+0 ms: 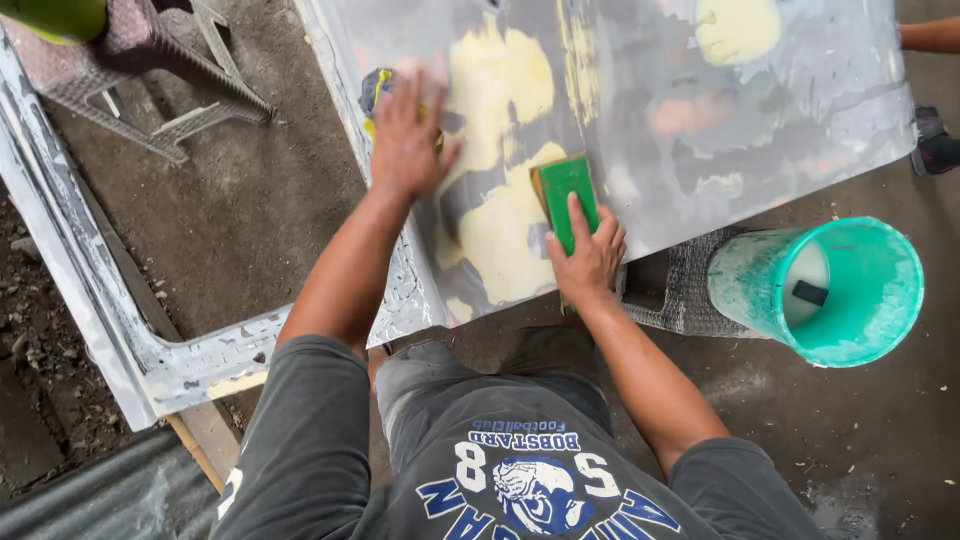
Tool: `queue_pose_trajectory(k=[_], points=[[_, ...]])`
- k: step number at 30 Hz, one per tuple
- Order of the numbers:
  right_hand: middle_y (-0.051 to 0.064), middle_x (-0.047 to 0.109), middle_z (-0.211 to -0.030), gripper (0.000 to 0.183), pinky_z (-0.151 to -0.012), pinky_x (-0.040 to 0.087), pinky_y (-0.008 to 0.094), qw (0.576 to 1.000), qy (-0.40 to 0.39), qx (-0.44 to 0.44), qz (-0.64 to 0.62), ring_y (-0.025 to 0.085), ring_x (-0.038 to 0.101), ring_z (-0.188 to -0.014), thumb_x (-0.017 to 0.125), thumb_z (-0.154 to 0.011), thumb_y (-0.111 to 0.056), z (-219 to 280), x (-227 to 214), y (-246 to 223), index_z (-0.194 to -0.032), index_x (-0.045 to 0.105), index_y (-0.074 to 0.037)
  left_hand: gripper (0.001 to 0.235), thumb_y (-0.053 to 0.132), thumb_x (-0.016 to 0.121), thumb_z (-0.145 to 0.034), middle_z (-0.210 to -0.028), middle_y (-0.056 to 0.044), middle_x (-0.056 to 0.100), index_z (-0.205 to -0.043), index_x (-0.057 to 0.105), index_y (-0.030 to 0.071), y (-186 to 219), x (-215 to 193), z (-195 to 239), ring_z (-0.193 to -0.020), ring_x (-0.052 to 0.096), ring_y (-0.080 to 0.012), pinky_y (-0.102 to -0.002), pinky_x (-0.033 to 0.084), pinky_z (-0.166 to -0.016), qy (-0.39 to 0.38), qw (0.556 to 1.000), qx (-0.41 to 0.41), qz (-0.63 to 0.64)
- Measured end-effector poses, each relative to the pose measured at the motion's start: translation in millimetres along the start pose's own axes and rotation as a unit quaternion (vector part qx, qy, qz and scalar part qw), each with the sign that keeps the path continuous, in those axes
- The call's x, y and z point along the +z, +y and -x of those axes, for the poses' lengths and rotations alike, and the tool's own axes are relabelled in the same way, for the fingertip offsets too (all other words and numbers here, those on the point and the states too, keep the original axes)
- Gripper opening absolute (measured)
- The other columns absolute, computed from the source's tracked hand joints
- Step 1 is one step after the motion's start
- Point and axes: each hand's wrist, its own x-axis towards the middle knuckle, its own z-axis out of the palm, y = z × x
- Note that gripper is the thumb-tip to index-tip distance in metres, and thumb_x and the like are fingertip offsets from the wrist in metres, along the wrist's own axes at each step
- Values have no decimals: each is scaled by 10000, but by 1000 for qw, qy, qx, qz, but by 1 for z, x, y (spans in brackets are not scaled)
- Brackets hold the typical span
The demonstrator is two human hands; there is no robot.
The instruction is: The person sands a large, flat, metallic car part using a green sanding block held in the right hand. They move the block back and forth over a yellowish patch on the surface while occasionally using a yellow cloth in the left hand to wipe the area.
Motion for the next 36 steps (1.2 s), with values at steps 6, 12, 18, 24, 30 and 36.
queue_pose_trajectory(k=[6,12,18,24,30,36], points=[[188,424,-1410,779,-1053,337,563,997,35,72,11,430,398,-1275,789,-879,-329,-50,-2,18,-1577,452,-262,930,660,468,-947,-1708,-190,143,-1633,250,71,36,27,25,-1583,103,-355,-525,75,-1274,-84,992,63,68],[187,429,-1392,770,-1063,338,557,994,49,97,4,425,397,-1274,783,-883,-336,-55,7,36,-1573,452,-255,979,699,464,-936,-1705,-218,117,-1624,226,45,58,30,37,-1584,71,-369,-514,57,-1275,-71,995,23,70],[183,439,-1377,777,-1054,348,542,994,47,96,9,426,410,-1261,789,-877,-341,-55,9,38,-1572,453,-258,994,750,304,-931,-1706,-191,36,-1635,130,71,76,16,60,-1580,-5,-327,-488,3,-1261,-166,984,57,23],[161,447,-1372,780,-1055,348,545,995,52,90,12,416,412,-1265,781,-877,-340,-55,10,37,-1578,450,-262,982,775,125,-952,-1698,-190,-51,-1622,1,66,82,25,96,-1568,-59,-314,-459,-34,-1245,-212,969,127,-14],[161,428,-1374,774,-1067,336,545,995,36,96,17,409,395,-1267,768,-893,-355,-57,11,38,-1589,439,-273,993,786,116,-933,-1699,-181,-22,-1620,19,76,91,25,138,-1570,-28,-311,-464,-17,-1244,-224,961,163,5],[171,413,-1388,764,-1068,328,548,994,33,101,21,416,382,-1273,760,-897,-370,-57,14,42,-1584,440,-280,953,725,286,-977,-1690,-206,154,-1618,204,24,93,25,191,-1575,98,-357,-490,72,-1261,-120,967,215,71]])
